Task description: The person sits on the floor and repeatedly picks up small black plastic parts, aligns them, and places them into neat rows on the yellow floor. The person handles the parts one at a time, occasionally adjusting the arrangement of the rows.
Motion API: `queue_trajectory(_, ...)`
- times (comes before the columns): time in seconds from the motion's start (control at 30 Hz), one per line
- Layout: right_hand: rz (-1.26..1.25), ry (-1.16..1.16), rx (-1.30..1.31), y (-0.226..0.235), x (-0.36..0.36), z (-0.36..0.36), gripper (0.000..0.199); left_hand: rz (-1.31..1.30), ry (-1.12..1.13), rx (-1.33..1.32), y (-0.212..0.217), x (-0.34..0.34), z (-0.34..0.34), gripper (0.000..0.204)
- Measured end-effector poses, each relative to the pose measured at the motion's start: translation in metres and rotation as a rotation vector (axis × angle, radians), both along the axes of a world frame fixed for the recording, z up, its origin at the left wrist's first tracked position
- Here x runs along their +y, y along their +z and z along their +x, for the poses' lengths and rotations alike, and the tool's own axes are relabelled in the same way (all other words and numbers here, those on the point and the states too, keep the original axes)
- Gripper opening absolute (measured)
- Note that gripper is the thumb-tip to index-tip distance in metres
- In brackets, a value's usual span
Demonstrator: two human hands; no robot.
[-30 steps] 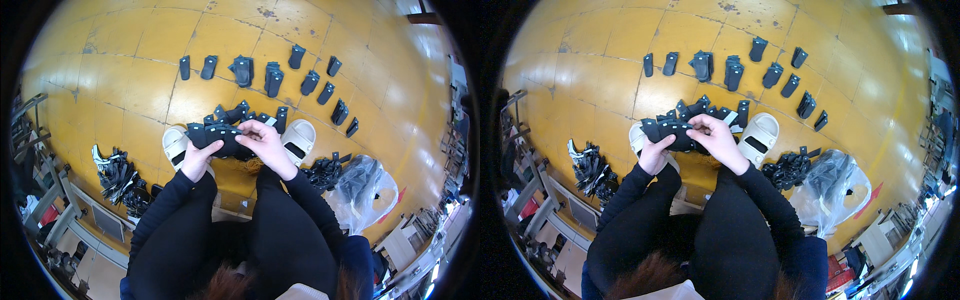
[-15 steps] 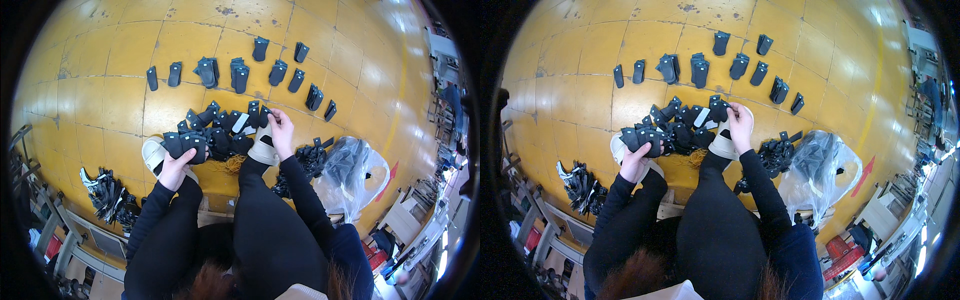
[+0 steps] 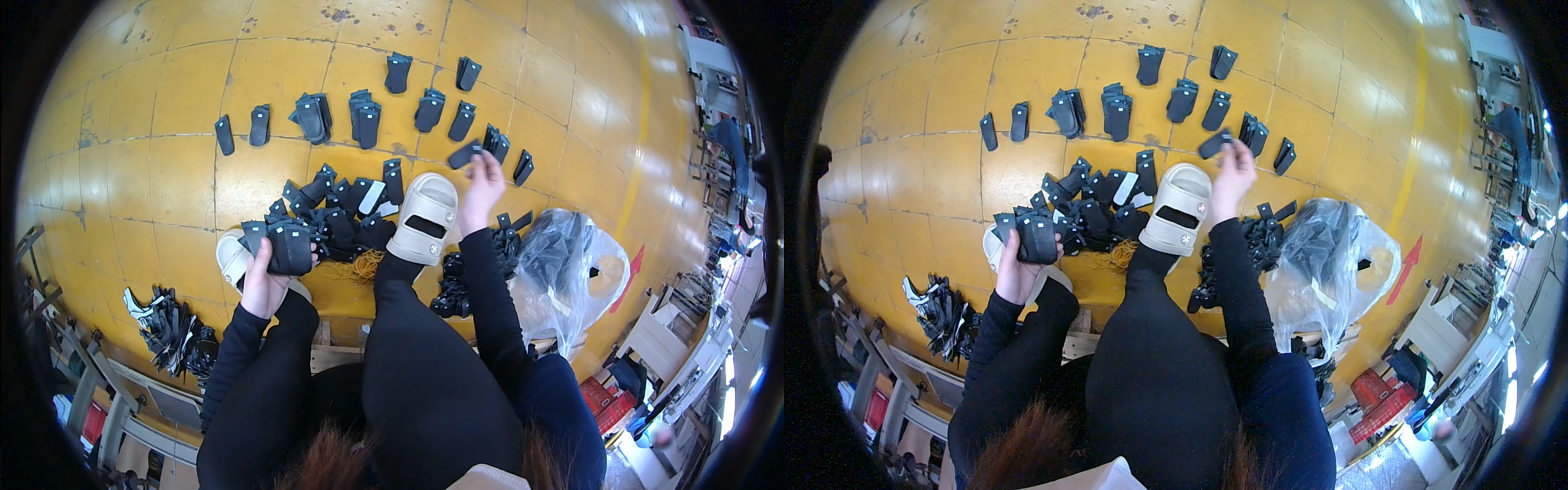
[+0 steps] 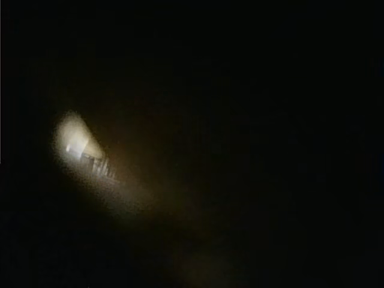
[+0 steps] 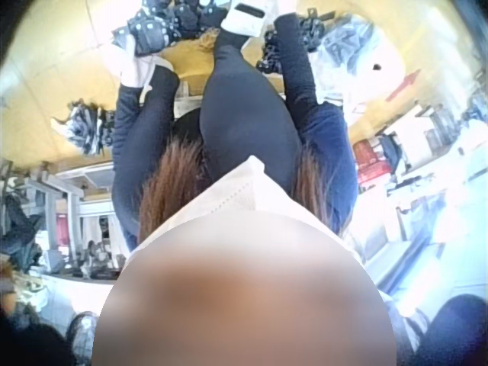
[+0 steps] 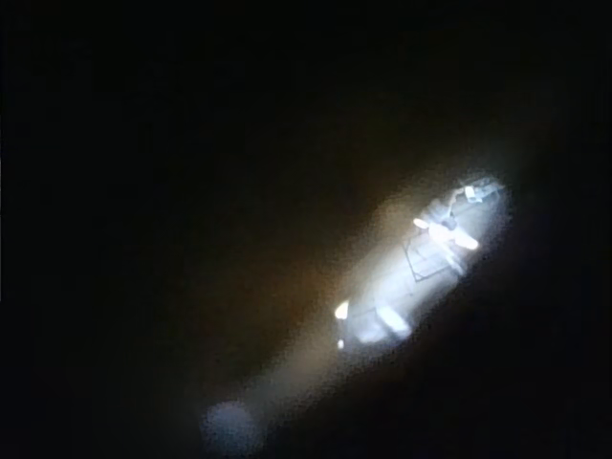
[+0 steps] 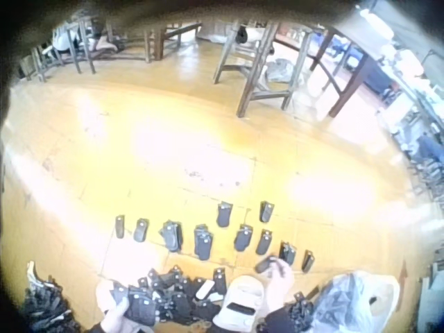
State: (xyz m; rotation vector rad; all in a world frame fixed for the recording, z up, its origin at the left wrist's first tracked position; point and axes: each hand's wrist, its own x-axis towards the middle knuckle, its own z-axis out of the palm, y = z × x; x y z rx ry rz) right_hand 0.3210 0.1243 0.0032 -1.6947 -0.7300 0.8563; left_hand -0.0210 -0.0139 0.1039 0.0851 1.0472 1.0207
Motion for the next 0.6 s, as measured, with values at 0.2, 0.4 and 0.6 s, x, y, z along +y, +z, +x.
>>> queue_trajectory(0.2,-0.045,-0.709,0.589,-0.011,-0.002,0.095,0.004,-0.053,-0.038,0.046,-0.001,0.003,0.002,0.063)
queue_trajectory(0.4,-0.07,-0.801,0.778,-0.036,-0.031,0.135,0.018,-0.049,-0.081,0.106,0.003,0.004,0.004,0.058)
queue_trajectory(0.6,-0.183,-0.706,0.92,-0.036,-0.015,0.088,0.014,-0.044,-0.067,0.084,0.002,0.006,0.005,0.057)
